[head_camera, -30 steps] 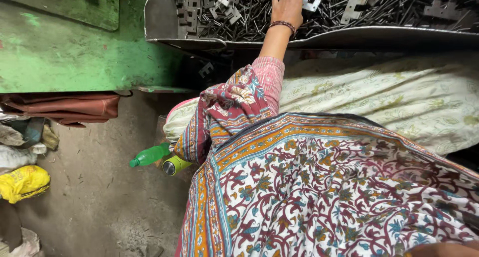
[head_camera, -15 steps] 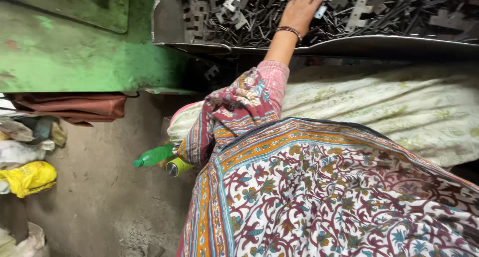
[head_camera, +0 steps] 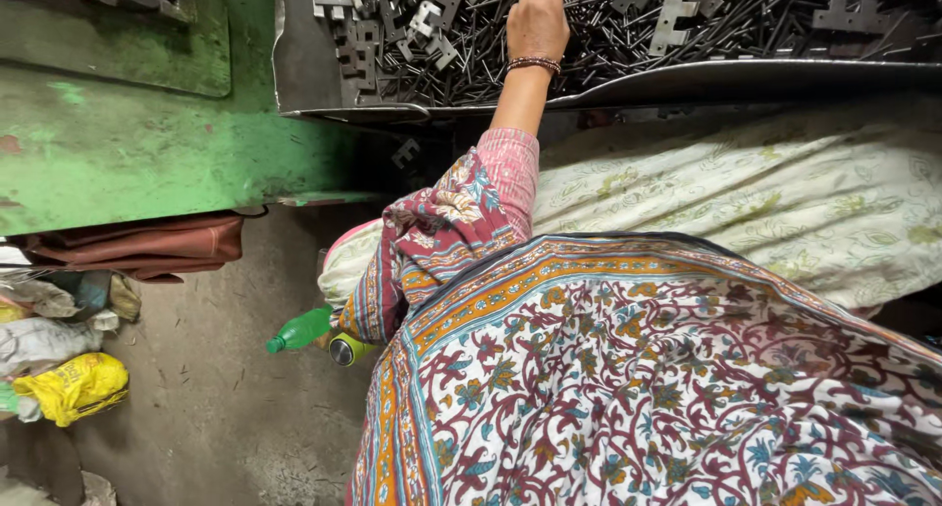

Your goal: The person sits on the floor and sorts small metal parts from a large bin, picking them up by hand and placing them into a separate pile. The task involves repetitive handling of metal pieces in a workshop setting.

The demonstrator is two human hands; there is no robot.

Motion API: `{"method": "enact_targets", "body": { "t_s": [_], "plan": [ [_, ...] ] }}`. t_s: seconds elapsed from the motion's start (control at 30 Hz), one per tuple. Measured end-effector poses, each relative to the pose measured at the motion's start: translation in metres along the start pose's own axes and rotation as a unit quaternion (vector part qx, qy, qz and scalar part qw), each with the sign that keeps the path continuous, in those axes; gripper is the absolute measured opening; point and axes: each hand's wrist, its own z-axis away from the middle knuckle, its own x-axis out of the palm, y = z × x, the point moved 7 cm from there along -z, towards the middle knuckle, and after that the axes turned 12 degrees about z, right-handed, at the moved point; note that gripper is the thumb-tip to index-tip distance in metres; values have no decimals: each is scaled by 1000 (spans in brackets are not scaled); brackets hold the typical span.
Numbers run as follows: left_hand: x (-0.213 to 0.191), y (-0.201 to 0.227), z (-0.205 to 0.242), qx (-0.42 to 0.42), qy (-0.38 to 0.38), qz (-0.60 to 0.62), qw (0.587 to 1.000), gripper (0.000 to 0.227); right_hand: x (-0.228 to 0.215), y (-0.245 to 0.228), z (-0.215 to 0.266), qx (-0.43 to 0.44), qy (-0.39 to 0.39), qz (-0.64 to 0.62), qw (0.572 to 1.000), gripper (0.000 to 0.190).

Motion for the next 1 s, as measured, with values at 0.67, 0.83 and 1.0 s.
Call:
{"method": "enact_targets", "body": {
  "t_s": [0.67, 0.83, 1.0],
  "plan": [
    [60, 43, -24, 79, -172, -47, 981, 9, -84, 20, -125, 78, 120, 126, 982, 43],
    [71, 36, -25, 80, -171, -53, 980, 10, -75, 46, -177, 85, 228, 78, 967, 31],
    [73, 43, -34, 93, -207, -56, 972, 8, -55, 84, -226, 89, 372, 30, 924, 25]
  ]
}}
